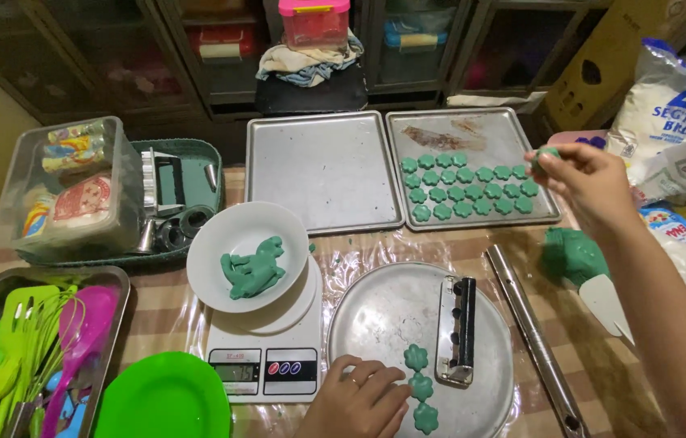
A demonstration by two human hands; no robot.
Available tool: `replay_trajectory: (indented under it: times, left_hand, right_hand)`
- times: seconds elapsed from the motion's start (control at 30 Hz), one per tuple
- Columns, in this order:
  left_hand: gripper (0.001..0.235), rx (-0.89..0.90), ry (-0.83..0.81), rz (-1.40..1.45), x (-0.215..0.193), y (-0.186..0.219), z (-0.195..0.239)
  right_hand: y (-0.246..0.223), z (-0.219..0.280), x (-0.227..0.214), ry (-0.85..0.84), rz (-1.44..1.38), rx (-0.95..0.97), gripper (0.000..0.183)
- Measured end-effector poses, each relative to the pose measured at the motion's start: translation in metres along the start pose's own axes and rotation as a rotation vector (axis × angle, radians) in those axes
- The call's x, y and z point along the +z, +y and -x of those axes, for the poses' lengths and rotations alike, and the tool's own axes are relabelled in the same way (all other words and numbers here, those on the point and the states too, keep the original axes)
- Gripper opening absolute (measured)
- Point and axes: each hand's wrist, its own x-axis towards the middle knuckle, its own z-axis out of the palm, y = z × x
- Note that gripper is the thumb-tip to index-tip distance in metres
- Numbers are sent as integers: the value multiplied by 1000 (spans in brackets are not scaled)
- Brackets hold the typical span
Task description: Molding green dough into star shapes and placing them on a baking tray
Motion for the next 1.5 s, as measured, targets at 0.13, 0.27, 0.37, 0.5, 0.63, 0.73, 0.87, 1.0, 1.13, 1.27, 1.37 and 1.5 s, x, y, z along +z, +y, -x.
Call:
replay_trajectory:
  times: [0.13,0.27,0.37,0.5,0.63,0.73,0.87,1.0,1.13,1.27,1.37,1.5]
  left_hand:
    - [12,-1,61,-40,4,-4,3]
    - [12,-35,58,-32,9,-4,7]
    - [13,-42,39,-24,14,-5,12]
    - [8,-64,56,-47,19,-5,15]
    - [3,-53,48,-79,17,-3,11]
    - [6,-53,31,-78,17,-5,13]
    - [8,-63,-8,-43,22,-9,22]
    - [7,-109,-22,-75,24,-5,21]
    - [18,-105,31,-121,21,-4,14]
    - [10,-89,49,-94,19,-6,13]
    - [12,-75,66,-107,21,-6,13]
    - [9,-95,53,-71,24,-6,17]
  right_hand:
    - [15,-30,9,-8,80,34,20]
    - [32,-61,6,54,279,82,16]
    - [47,-81,-2,59,401,94,13]
    - [29,-82,12,20,497,250,10]
    - [67,-111,15,-48,529,296,18]
    - [116,-140,17,-81,606,162,14]
    - [172,-178,9,-74,839,53,17]
    - [193,-191,2,-95,906,96,18]
    - [168,-180,7,-122,925,141,23]
    - [144,-168,15,-151,966,168,31]
    - [143,-167,19,-195,1017,135,39]
    - [131,-158,27,-188,1024,131,36]
